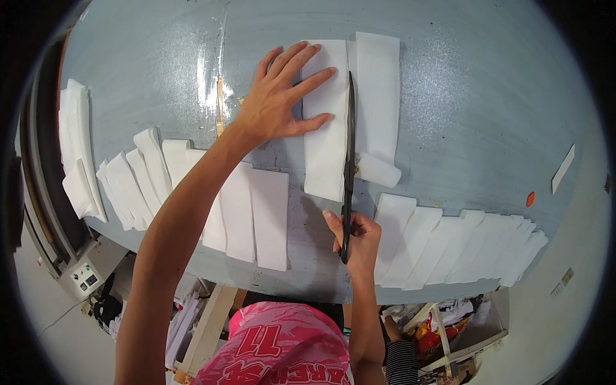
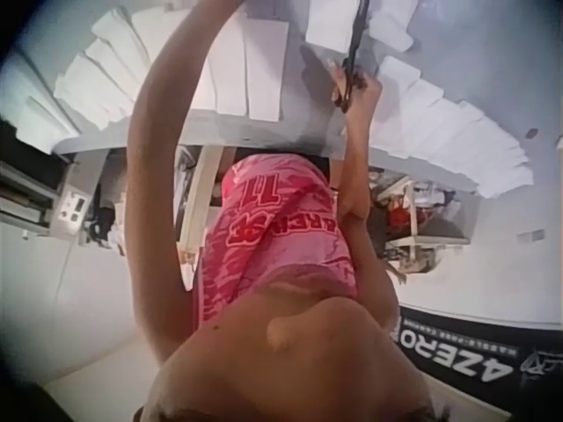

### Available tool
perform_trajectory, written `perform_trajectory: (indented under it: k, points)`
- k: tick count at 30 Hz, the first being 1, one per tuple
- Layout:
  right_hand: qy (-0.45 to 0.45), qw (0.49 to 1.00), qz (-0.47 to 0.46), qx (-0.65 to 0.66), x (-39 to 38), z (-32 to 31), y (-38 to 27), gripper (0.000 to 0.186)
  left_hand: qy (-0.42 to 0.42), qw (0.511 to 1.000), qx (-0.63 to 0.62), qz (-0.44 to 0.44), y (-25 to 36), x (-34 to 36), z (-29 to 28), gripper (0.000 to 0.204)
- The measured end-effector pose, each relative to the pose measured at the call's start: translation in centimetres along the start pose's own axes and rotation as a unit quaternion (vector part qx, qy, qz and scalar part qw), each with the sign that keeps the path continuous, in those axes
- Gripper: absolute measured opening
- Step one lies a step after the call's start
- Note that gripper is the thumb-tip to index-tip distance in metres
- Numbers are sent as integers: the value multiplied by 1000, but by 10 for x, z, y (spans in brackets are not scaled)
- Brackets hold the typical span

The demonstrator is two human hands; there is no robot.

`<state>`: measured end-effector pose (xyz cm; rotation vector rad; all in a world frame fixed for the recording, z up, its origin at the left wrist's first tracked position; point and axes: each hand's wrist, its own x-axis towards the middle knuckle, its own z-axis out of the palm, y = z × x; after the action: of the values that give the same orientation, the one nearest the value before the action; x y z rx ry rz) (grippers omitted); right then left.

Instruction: Cutting strips of white fabric from a larger piece using scissors and folding them into a stack.

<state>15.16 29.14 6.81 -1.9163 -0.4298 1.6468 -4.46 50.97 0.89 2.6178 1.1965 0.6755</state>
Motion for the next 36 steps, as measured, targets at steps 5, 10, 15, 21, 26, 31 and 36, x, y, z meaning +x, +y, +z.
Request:
perform_trajectory:
  k: [5, 10, 15, 21, 26, 31, 36]
  points:
    - [-7, 1000, -8, -16, 4, -3, -6, 35, -25, 1000, 1, -8, -3, 1, 1, 62]
    - [-12, 1000, -5, -17, 10, -4, -10, 36, -12, 1000, 5, -4, -1, 2, 2, 59]
    - [-20, 1000, -9, -6, 12, -8, -11, 36, -16, 1000, 3, -5, -1, 3, 1, 59]
    - [-23, 999, -11, -32, 13, -9, -16, 34, -19, 1000, -3, -8, 0, 3, 0, 60]
    - [-32, 999, -15, 9, 17, -8, -10, 33, -16, 1000, -12, -7, -1, 4, 0, 59]
    - [-42, 999, 1, -2, 21, -7, -22, 33, -17, 1000, -12, -11, -3, 4, 1, 60]
    - [-49, 999, 4, -11, 9, -13, -13, 32, -11, 999, -23, -23, -2, 4, 2, 63]
